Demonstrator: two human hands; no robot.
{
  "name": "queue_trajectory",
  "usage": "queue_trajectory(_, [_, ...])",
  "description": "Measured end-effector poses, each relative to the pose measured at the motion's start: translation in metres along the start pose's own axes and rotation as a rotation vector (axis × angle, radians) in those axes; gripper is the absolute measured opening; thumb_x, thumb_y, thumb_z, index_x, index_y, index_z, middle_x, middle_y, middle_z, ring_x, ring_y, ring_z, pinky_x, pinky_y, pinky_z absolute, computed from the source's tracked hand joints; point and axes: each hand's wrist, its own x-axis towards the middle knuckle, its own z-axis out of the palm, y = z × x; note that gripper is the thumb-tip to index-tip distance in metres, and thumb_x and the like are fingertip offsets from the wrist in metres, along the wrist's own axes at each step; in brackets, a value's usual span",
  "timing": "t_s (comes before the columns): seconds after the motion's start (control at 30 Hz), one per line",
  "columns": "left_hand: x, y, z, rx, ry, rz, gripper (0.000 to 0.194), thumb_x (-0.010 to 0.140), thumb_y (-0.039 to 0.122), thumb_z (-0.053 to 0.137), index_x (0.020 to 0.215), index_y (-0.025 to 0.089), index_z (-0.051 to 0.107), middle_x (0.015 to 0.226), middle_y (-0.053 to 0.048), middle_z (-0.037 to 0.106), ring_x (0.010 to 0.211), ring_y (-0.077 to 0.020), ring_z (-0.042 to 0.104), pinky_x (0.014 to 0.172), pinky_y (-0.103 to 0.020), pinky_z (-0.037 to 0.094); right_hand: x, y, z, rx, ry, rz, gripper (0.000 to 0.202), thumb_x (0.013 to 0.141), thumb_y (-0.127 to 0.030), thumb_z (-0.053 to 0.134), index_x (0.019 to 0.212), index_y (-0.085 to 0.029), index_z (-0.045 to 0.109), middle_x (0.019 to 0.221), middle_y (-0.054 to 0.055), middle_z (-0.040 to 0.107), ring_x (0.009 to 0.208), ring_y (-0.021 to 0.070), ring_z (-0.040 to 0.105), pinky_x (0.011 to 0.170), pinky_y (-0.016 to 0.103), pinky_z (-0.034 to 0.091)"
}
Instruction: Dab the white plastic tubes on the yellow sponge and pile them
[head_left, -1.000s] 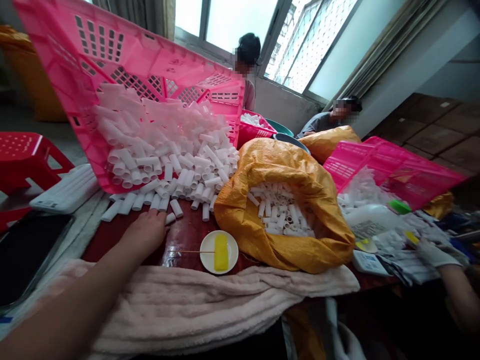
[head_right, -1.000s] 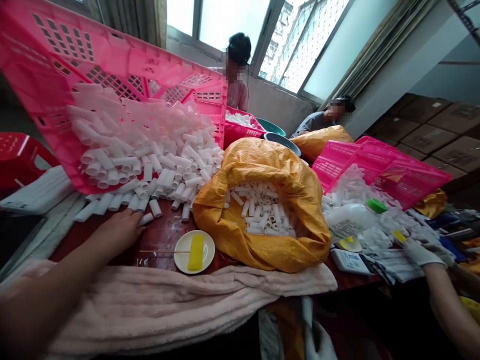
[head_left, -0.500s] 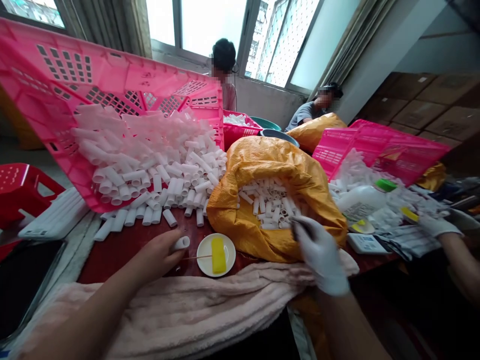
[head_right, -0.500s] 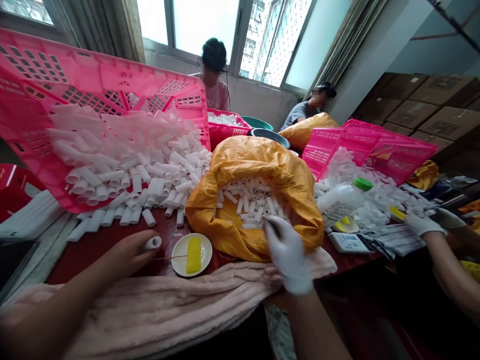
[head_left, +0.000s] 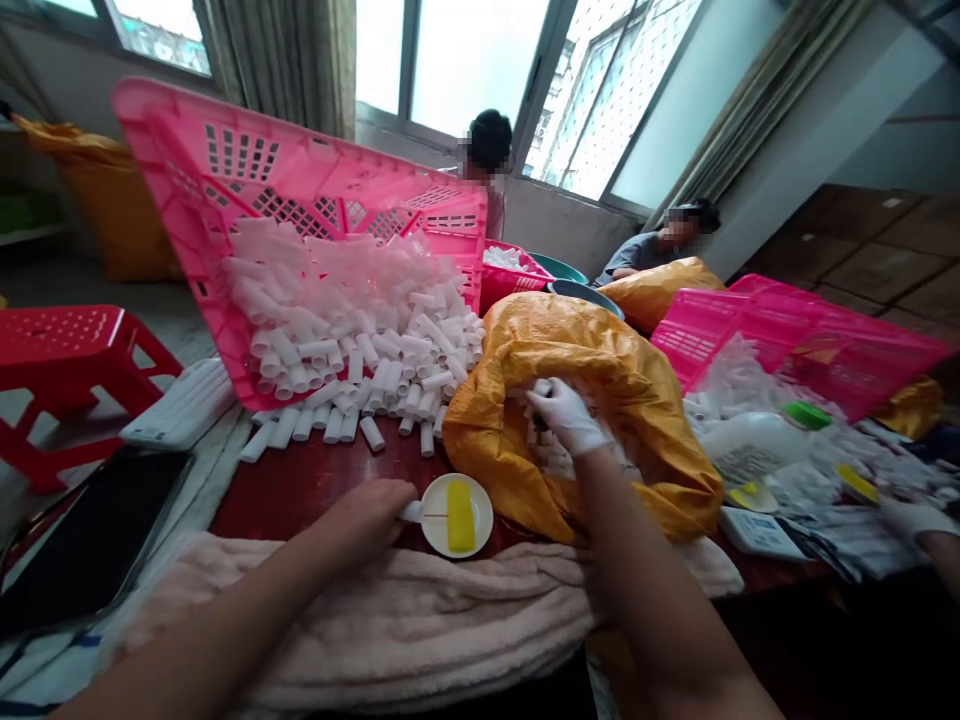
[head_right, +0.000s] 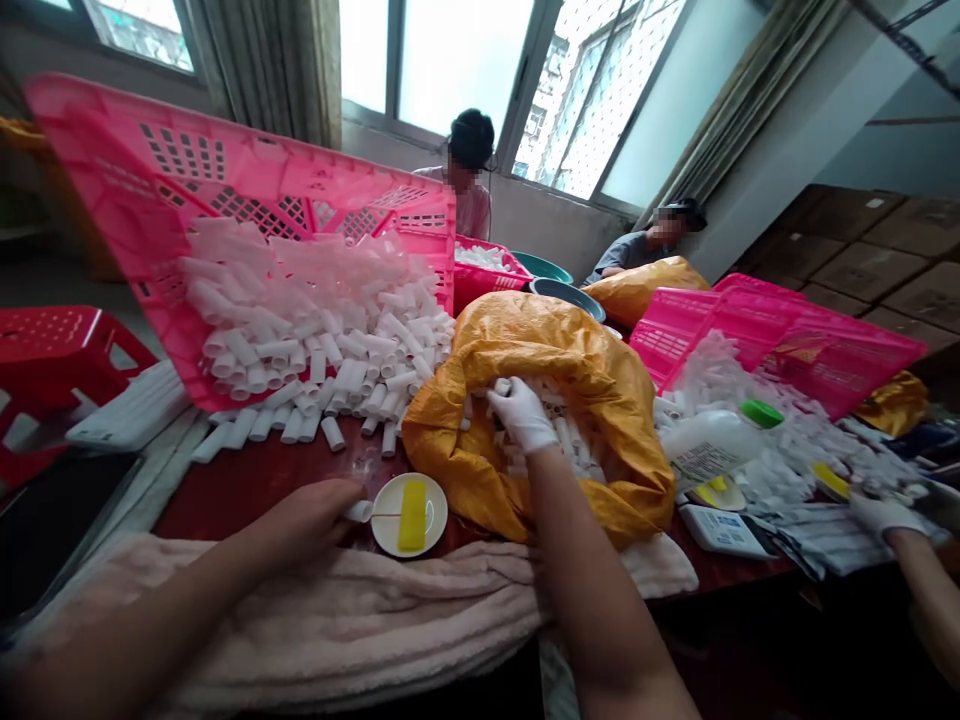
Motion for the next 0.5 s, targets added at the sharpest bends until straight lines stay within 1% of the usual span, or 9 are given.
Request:
queue_trajectory(0.07, [0.001, 0.001, 0.001, -0.009, 0.025, 0.009, 0.01, 0.076, 0.015, 0.041, 0.076, 0.019, 0.05, 0.081, -0.002, 0.059, 0.077, -0.016, 0.053, 0.069, -0.025, 0.038, -0.021, -0.001, 0.001, 0.188, -0.104, 0.104, 0.031, 0.08, -0.043, 0.049, 0.087, -0.014, 0.056, 0.054, -0.005, 0.05, 0.041, 0.0067, 0.042, 0.039, 0.019, 0.037])
queue_trajectory(0.13, [0.002, 0.002, 0.0, -0.026, 0.044, 0.018, 0.009, 0.076, 0.016, 0.041, 0.073, 0.019, 0.05, 0.078, -0.001, 0.058, 0.073, -0.015, 0.053, 0.066, -0.024, 0.037, -0.055, 0.002, 0.007, 0.433, -0.238, 0.232, 0.032, 0.077, -0.041, 0.056, 0.097, -0.016, 0.054, 0.055, -0.007, 0.048, 0.036, 0.0046, 0.035, 0.033, 0.018, 0.031])
queue_trajectory(0.2, [0.002, 0.002, -0.001, -0.047, 0.036, 0.032, 0.009, 0.076, 0.017, 0.042, 0.072, 0.019, 0.049, 0.076, -0.001, 0.058, 0.07, -0.0142, 0.052, 0.062, -0.023, 0.035, -0.086, 0.007, 0.019, 0.587, -0.337, 0.331, 0.037, 0.072, -0.036, 0.063, 0.102, -0.018, 0.052, 0.059, -0.007, 0.051, 0.035, 0.0038, 0.034, 0.032, 0.017, 0.03])
queue_trajectory(0.23, [0.002, 0.002, -0.002, -0.051, 0.024, 0.039, 0.009, 0.076, 0.018, 0.042, 0.072, 0.019, 0.049, 0.075, -0.001, 0.058, 0.068, -0.0139, 0.052, 0.06, -0.023, 0.035, -0.097, 0.01, 0.028, 0.611, -0.361, 0.338, 0.037, 0.071, -0.034, 0.063, 0.103, -0.019, 0.051, 0.063, -0.006, 0.053, 0.036, 0.0044, 0.037, 0.033, 0.018, 0.033])
queue_trajectory(0.27, [0.003, 0.001, -0.002, -0.048, 0.014, 0.044, 0.009, 0.077, 0.019, 0.043, 0.071, 0.019, 0.049, 0.073, -0.001, 0.057, 0.067, -0.0137, 0.052, 0.059, -0.023, 0.034, -0.102, 0.014, 0.038, 0.6, -0.367, 0.31, 0.036, 0.072, -0.033, 0.063, 0.103, -0.019, 0.051, 0.067, -0.004, 0.055, 0.04, 0.006, 0.042, 0.036, 0.019, 0.037])
queue_trajectory(0.3, [0.003, 0.001, -0.003, -0.039, 0.009, 0.046, 0.009, 0.077, 0.02, 0.043, 0.07, 0.019, 0.049, 0.072, -0.001, 0.057, 0.066, -0.0137, 0.052, 0.058, -0.023, 0.034, -0.104, 0.018, 0.048, 0.556, -0.348, 0.252, 0.032, 0.074, -0.033, 0.061, 0.101, -0.019, 0.052, 0.071, -0.002, 0.058, 0.047, 0.0084, 0.048, 0.042, 0.021, 0.043])
queue_trajectory(0.37, [0.004, 0.0, -0.004, -0.012, 0.005, 0.038, 0.009, 0.076, 0.021, 0.044, 0.069, 0.018, 0.05, 0.071, -0.001, 0.057, 0.066, -0.0141, 0.052, 0.058, -0.023, 0.034, -0.098, 0.026, 0.064, 0.407, -0.276, 0.077, 0.022, 0.079, -0.034, 0.055, 0.095, -0.018, 0.055, 0.078, 0.002, 0.061, 0.063, 0.014, 0.057, 0.057, 0.027, 0.051])
queue_trajectory(0.43, [0.004, 0.001, -0.004, 0.009, 0.001, 0.021, 0.009, 0.075, 0.021, 0.045, 0.07, 0.018, 0.051, 0.072, -0.002, 0.057, 0.066, -0.0145, 0.052, 0.058, -0.024, 0.034, -0.089, 0.033, 0.074, 0.256, -0.251, -0.086, 0.019, 0.085, -0.032, 0.048, 0.092, -0.017, 0.057, 0.085, 0.006, 0.063, 0.078, 0.018, 0.06, 0.072, 0.032, 0.052])
queue_trajectory(0.5, [0.004, 0.002, -0.005, 0.023, -0.005, 0.005, 0.009, 0.076, 0.022, 0.045, 0.07, 0.018, 0.051, 0.073, -0.002, 0.058, 0.067, -0.015, 0.053, 0.058, -0.024, 0.035, -0.085, 0.036, 0.075, 0.142, -0.28, -0.192, 0.02, 0.088, -0.028, 0.043, 0.097, -0.016, 0.057, 0.092, 0.008, 0.064, 0.086, 0.0191, 0.06, 0.081, 0.035, 0.05])
